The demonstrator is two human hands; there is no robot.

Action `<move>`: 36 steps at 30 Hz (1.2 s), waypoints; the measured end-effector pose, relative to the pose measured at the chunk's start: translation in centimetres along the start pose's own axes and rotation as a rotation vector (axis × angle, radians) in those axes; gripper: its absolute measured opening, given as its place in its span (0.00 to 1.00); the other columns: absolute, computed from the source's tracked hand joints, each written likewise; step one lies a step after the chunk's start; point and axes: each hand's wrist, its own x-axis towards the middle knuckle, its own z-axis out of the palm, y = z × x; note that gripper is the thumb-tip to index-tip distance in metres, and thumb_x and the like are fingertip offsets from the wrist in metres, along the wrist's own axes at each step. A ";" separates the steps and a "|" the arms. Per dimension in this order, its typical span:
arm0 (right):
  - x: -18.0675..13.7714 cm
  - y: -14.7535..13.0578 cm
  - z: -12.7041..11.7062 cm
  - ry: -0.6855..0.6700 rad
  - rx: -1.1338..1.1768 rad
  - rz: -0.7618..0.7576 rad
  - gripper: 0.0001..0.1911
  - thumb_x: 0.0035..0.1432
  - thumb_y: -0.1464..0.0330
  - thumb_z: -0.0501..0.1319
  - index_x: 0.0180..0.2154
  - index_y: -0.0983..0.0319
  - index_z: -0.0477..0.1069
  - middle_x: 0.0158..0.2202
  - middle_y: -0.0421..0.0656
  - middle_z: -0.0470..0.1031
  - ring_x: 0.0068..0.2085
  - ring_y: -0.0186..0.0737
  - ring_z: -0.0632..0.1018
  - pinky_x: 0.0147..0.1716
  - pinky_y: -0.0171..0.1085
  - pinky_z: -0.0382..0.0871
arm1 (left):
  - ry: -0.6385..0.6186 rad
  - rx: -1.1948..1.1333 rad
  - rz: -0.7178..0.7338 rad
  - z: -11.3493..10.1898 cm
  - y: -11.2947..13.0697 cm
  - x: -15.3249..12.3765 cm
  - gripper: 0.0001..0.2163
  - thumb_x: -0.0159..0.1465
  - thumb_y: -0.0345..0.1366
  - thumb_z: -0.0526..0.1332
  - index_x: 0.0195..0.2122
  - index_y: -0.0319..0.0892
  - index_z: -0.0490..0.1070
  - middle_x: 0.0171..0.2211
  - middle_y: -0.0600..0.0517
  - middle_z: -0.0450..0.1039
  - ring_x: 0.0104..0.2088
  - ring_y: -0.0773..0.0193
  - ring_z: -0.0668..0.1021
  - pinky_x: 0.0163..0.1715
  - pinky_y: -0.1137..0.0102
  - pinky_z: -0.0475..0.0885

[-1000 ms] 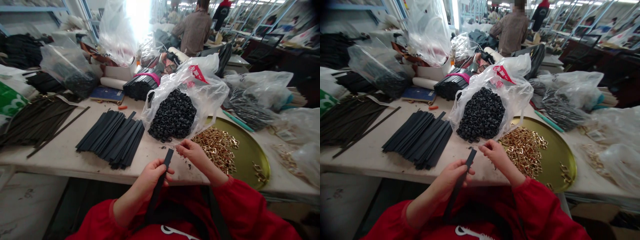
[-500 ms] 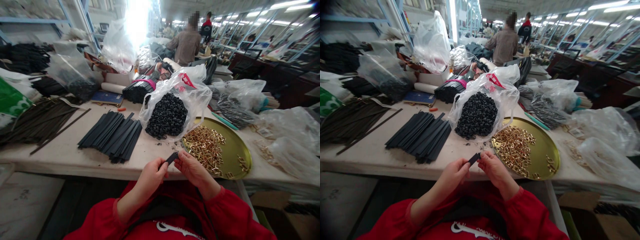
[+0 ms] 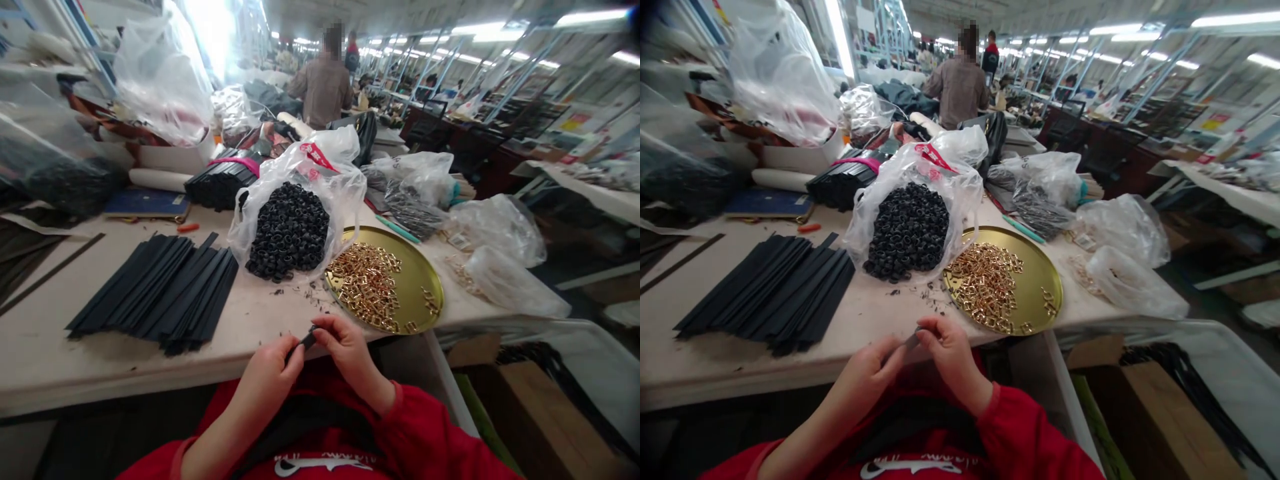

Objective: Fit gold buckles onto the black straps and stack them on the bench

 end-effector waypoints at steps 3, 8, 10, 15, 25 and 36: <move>0.2 -0.1 -0.2 -0.035 0.234 0.178 0.13 0.45 0.62 0.66 0.34 0.61 0.73 0.24 0.37 0.72 0.26 0.33 0.72 0.28 0.33 0.66 | 0.036 -0.095 -0.023 0.7 0.0 0.2 0.13 0.61 0.41 0.48 0.22 0.43 0.60 0.18 0.57 0.60 0.21 0.66 0.65 0.24 0.72 0.56; 0.6 0.7 0.4 -0.012 0.597 0.343 0.13 0.43 0.63 0.68 0.30 0.63 0.72 0.22 0.35 0.70 0.22 0.27 0.68 0.24 0.28 0.62 | 0.095 -0.160 -0.019 1.8 0.2 0.8 0.12 0.60 0.40 0.51 0.22 0.43 0.62 0.18 0.57 0.63 0.21 0.66 0.66 0.24 0.73 0.56; 0.5 1.0 0.9 0.042 0.687 0.356 0.13 0.41 0.64 0.69 0.29 0.63 0.71 0.21 0.34 0.69 0.21 0.25 0.66 0.22 0.27 0.60 | 0.136 -0.160 -0.029 2.2 0.3 1.3 0.11 0.60 0.40 0.51 0.22 0.43 0.63 0.18 0.56 0.63 0.21 0.66 0.66 0.23 0.73 0.57; 0.5 0.9 1.2 -0.010 0.737 0.357 0.15 0.42 0.63 0.69 0.28 0.63 0.67 0.20 0.34 0.68 0.19 0.27 0.66 0.20 0.28 0.60 | 0.095 -0.236 -0.066 2.7 0.4 2.3 0.10 0.60 0.41 0.52 0.28 0.42 0.66 0.19 0.55 0.66 0.22 0.64 0.69 0.24 0.72 0.61; 1.7 0.6 0.7 -0.091 0.352 0.090 0.12 0.55 0.59 0.58 0.31 0.61 0.68 0.20 0.36 0.68 0.22 0.33 0.69 0.23 0.33 0.63 | -0.050 -0.464 -0.156 2.1 0.8 4.3 0.30 0.58 0.47 0.53 0.59 0.36 0.51 0.17 0.60 0.60 0.14 0.71 0.62 0.15 0.76 0.57; 4.2 2.6 -21.2 0.550 -0.995 -0.077 0.27 0.57 0.57 0.50 0.51 0.68 0.64 0.52 0.58 0.66 0.53 0.53 0.66 0.52 0.51 0.57 | -0.008 -0.499 -0.211 2.5 -0.6 6.2 0.20 0.51 0.55 0.58 0.32 0.42 0.68 0.15 0.59 0.59 0.17 0.69 0.62 0.14 0.76 0.56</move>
